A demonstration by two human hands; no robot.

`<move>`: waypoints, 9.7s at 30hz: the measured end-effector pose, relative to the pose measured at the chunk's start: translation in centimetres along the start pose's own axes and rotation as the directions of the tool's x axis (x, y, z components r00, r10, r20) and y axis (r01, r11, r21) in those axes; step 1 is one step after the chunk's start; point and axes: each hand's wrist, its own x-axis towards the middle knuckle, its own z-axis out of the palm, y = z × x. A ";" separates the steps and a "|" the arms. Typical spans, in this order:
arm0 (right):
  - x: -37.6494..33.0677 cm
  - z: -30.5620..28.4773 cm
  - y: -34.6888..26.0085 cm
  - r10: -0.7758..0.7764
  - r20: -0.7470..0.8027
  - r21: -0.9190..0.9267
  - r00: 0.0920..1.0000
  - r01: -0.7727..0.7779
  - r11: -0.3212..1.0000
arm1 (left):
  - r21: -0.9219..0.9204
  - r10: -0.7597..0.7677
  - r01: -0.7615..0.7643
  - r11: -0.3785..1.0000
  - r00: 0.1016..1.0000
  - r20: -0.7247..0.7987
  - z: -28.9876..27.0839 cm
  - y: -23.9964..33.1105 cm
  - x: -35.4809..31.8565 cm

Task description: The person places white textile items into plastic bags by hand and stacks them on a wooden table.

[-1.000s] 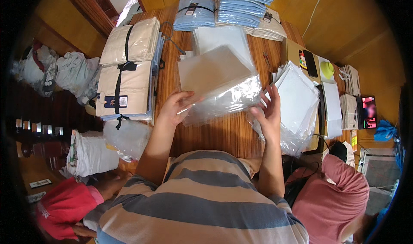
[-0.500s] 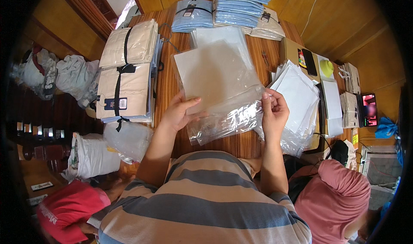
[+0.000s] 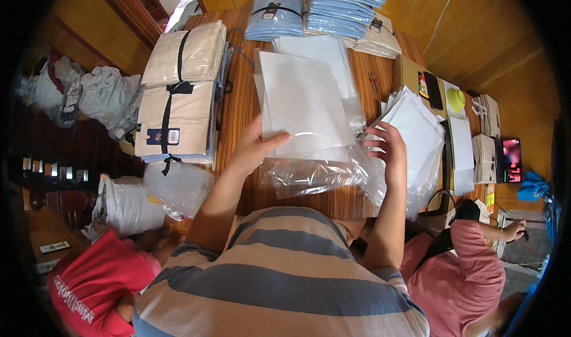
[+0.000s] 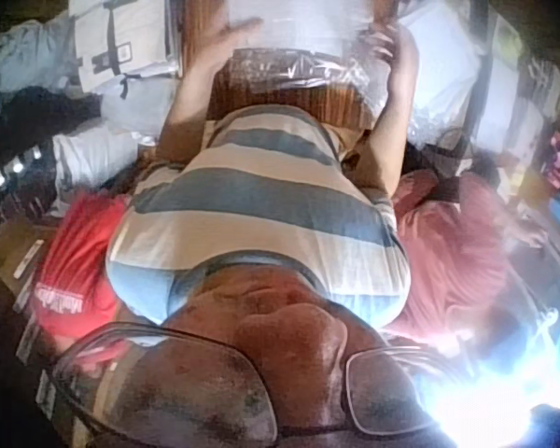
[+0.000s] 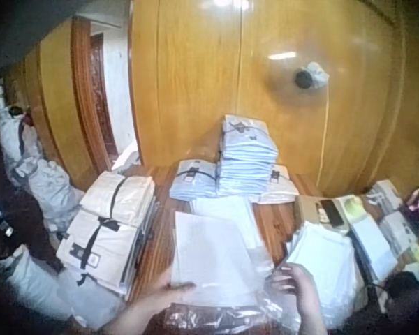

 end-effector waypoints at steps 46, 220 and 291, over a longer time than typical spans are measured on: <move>-5.1 4.5 -2.3 -0.153 0.305 -0.205 0.940 0.222 0.953 | -0.176 0.011 -0.049 0.983 0.977 -0.214 -0.6 1.6 -1.2; -3.3 2.8 1.8 -0.463 0.116 -0.320 0.879 0.474 0.820 | -0.573 -0.115 0.107 0.812 0.993 0.023 -1.6 -3.6 1.4; -0.2 3.1 0.2 -0.019 0.161 0.185 0.987 -0.011 0.983 | 0.129 0.122 -0.123 0.984 0.992 0.010 -1.2 1.0 -1.6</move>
